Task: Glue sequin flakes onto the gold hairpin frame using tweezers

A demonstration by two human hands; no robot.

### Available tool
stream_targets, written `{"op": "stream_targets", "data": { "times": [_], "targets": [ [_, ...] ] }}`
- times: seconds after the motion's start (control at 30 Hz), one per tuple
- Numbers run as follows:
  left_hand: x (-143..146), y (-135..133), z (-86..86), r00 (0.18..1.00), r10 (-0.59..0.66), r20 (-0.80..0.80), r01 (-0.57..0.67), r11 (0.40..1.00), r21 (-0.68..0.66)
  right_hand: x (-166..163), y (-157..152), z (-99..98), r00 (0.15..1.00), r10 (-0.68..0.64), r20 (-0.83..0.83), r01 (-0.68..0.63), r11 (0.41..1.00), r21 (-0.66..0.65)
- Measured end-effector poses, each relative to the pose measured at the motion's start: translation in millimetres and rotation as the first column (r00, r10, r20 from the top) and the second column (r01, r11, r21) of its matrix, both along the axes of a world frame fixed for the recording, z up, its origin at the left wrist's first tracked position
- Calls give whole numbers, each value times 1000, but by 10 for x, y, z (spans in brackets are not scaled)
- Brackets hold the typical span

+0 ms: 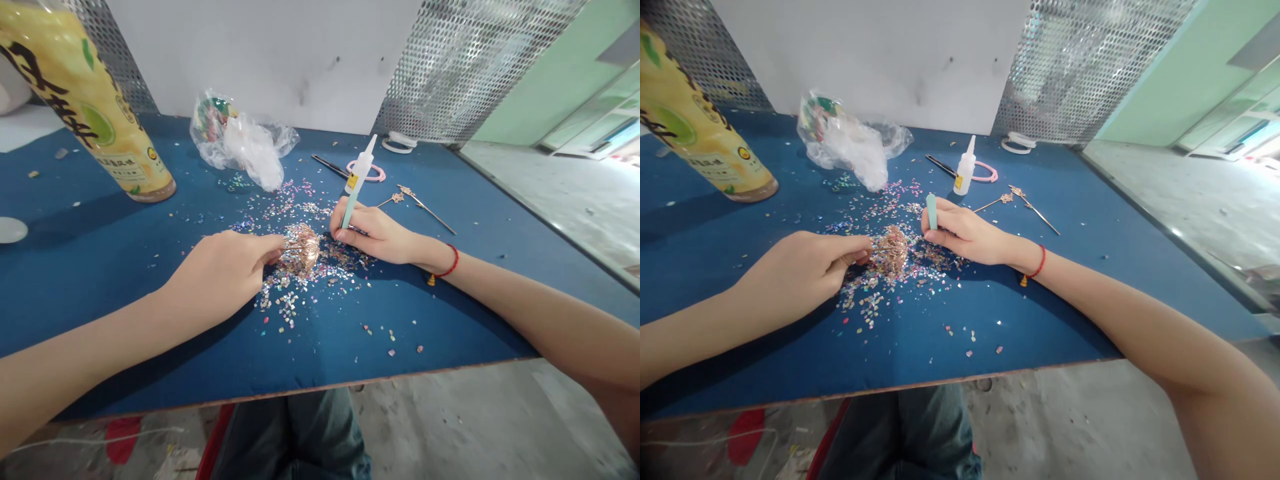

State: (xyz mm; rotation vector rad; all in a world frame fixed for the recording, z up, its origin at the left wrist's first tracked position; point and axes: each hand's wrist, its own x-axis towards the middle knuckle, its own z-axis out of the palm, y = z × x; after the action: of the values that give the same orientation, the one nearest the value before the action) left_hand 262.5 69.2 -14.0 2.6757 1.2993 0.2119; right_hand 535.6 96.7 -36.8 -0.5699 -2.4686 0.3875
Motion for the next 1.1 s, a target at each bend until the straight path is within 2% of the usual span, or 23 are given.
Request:
{"op": "stream_targets", "data": {
  "times": [0.33,0.5,0.6,0.7,0.8,1.1],
  "targets": [
    [-1,-1,9,999,-9,-33,9,1000,-9,18,6,-8,1000,-18,-21,19,1000,9],
    [-10,-7,13,999,-15,-39,15,1000,0,-15,-56,37,999,-25,-36,28,996,87],
    [4,-20,14,997,-28,-69,30,999,31,-106,-194,56,986,-64,-155,85,987,133],
    [16,-52,-17,996,-61,-63,65,996,66,-225,-359,29,924,-145,-354,185,979,82],
    [26,-105,-62,992,-104,-66,109,990,89,-321,-470,-11,886,-135,-444,203,973,111],
    [72,-168,-42,984,-136,-117,145,987,72,-386,-540,26,937,-177,-300,237,955,176]
  ]
}}
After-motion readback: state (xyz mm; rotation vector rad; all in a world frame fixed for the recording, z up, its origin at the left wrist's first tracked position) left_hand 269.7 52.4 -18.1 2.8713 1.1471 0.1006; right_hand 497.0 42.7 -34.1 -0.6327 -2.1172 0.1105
